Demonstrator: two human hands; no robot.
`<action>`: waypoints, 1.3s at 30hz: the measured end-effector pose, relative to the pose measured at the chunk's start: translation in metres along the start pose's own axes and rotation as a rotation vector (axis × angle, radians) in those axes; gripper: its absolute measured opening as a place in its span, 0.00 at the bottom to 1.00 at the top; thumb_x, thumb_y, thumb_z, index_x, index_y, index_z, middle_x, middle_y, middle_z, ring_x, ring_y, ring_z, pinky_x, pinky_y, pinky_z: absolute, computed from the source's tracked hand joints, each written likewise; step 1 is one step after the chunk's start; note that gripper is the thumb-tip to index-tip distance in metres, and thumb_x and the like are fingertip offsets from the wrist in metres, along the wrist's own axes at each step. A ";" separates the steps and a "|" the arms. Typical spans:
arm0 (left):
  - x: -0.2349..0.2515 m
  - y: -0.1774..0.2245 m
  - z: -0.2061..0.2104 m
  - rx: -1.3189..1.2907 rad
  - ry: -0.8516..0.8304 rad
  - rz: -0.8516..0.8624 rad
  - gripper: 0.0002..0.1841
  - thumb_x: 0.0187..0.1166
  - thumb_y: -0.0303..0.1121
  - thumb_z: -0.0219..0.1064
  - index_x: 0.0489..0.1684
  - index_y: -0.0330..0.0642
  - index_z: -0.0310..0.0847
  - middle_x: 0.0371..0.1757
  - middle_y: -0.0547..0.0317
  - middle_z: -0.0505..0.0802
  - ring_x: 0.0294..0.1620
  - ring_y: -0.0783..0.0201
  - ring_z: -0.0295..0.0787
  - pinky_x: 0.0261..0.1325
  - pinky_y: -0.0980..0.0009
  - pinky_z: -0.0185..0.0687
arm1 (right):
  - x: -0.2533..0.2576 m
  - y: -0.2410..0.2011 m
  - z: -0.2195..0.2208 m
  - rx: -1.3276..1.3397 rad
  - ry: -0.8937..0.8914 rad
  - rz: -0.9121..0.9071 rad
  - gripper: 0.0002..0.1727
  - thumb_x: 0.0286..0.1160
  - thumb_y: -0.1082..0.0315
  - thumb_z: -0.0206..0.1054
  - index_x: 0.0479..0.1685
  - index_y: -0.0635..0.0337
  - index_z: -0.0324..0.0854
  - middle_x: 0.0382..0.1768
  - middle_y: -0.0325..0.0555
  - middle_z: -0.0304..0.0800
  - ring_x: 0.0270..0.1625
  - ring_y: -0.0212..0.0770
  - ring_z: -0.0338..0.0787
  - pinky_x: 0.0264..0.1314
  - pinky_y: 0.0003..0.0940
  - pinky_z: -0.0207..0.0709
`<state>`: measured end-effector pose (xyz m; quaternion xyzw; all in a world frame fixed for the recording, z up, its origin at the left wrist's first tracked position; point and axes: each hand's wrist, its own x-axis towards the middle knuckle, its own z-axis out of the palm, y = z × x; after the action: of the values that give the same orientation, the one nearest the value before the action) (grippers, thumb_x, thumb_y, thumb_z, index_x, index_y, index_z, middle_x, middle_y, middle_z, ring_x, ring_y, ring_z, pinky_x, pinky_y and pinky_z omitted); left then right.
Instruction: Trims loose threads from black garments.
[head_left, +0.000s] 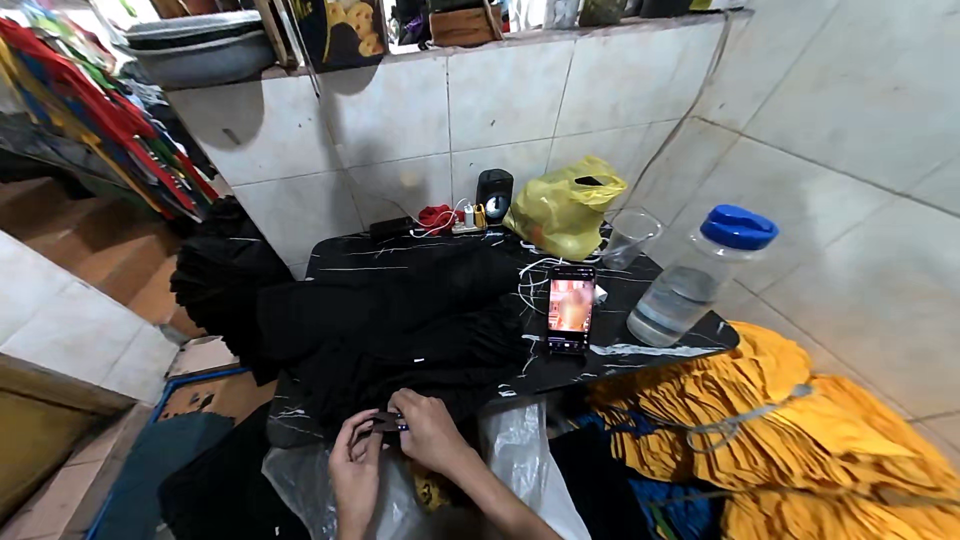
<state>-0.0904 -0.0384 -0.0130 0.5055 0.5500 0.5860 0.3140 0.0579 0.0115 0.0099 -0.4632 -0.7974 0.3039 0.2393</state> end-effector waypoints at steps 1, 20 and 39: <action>0.000 -0.001 0.000 0.029 -0.014 0.028 0.16 0.70 0.17 0.66 0.57 0.28 0.84 0.55 0.49 0.93 0.43 0.66 0.94 0.40 0.73 0.92 | 0.000 -0.003 -0.002 -0.030 -0.030 0.015 0.16 0.69 0.74 0.64 0.56 0.58 0.83 0.57 0.51 0.89 0.51 0.52 0.92 0.49 0.55 0.84; 0.007 -0.007 -0.003 0.084 0.026 0.095 0.03 0.76 0.22 0.68 0.41 0.34 0.87 0.38 0.61 0.93 0.33 0.76 0.88 0.34 0.82 0.86 | -0.011 0.017 -0.021 -0.069 -0.062 -0.067 0.26 0.84 0.41 0.60 0.61 0.52 0.85 0.49 0.45 0.94 0.52 0.47 0.93 0.57 0.54 0.83; 0.010 0.009 -0.007 -0.122 0.089 -0.061 0.05 0.86 0.22 0.55 0.51 0.31 0.74 0.37 0.52 0.94 0.32 0.60 0.96 0.32 0.68 0.95 | -0.010 0.000 0.003 0.003 0.043 0.001 0.31 0.74 0.37 0.70 0.66 0.51 0.79 0.54 0.44 0.91 0.46 0.45 0.92 0.47 0.49 0.84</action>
<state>-0.0987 -0.0330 -0.0012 0.4419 0.5420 0.6304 0.3370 0.0605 0.0025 0.0066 -0.4696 -0.7914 0.2954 0.2569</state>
